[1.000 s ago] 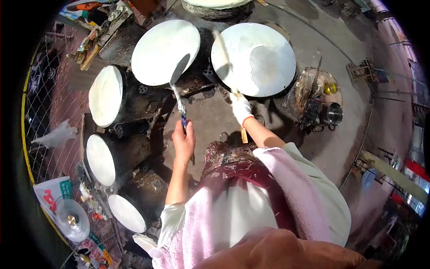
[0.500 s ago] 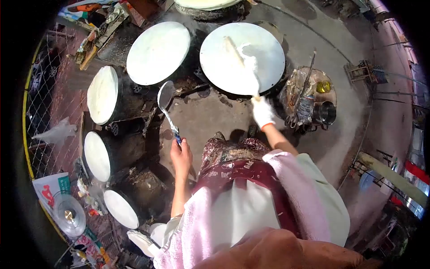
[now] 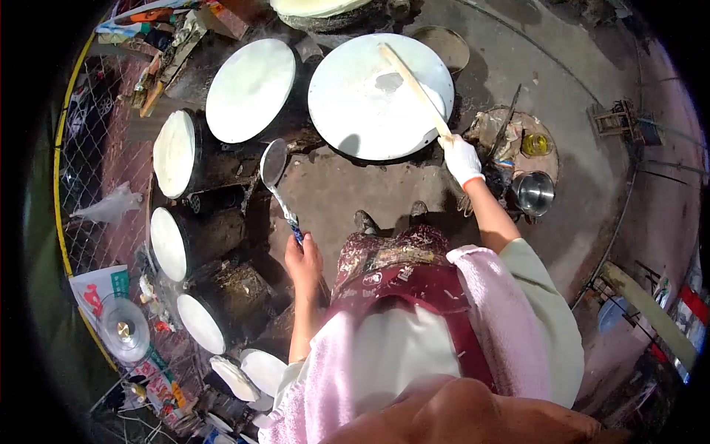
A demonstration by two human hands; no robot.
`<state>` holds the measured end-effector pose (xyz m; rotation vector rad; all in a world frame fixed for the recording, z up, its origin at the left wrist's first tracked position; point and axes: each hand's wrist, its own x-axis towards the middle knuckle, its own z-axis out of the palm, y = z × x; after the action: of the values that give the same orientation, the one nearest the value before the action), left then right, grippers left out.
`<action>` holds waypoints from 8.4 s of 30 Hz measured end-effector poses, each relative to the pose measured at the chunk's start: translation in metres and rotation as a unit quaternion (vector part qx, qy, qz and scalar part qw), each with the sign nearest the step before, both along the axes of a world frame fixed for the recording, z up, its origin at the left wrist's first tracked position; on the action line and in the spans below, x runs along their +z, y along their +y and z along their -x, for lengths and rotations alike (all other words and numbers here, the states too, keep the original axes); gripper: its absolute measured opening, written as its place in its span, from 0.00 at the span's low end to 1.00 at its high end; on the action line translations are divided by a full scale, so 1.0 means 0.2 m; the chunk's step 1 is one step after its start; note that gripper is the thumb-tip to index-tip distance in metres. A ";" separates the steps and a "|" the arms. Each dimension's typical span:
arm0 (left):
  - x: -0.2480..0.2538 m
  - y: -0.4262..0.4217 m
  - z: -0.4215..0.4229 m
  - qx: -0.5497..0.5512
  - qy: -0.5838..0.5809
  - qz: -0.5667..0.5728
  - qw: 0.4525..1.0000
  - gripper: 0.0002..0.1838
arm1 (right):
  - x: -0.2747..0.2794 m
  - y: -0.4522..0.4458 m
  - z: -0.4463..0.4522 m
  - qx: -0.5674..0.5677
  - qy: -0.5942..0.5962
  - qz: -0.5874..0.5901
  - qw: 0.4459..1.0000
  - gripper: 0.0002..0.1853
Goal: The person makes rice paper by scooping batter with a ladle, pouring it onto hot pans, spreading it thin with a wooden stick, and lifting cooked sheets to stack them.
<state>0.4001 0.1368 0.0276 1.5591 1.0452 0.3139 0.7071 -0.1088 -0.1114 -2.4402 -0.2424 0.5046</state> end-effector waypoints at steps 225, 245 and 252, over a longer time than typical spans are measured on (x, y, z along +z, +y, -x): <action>-0.84 -1.26 2.90 0.614 0.428 0.157 0.645 0.10 | 0.00 2.00 2.65 0.926 -0.016 -0.014 0.376 0.22; -1.32 -1.30 2.47 0.759 -0.480 0.237 0.370 0.20 | -0.01 1.40 2.89 0.922 0.095 0.155 0.341 0.26; -1.06 -1.08 2.13 0.509 -0.845 -0.012 0.165 0.14 | 0.02 1.30 2.64 0.885 0.200 0.292 0.304 0.26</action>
<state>-0.0254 -0.0788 -0.1848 -0.5673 -0.1985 2.2466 0.1784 0.1509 -0.1075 -1.0192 -2.9308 2.2017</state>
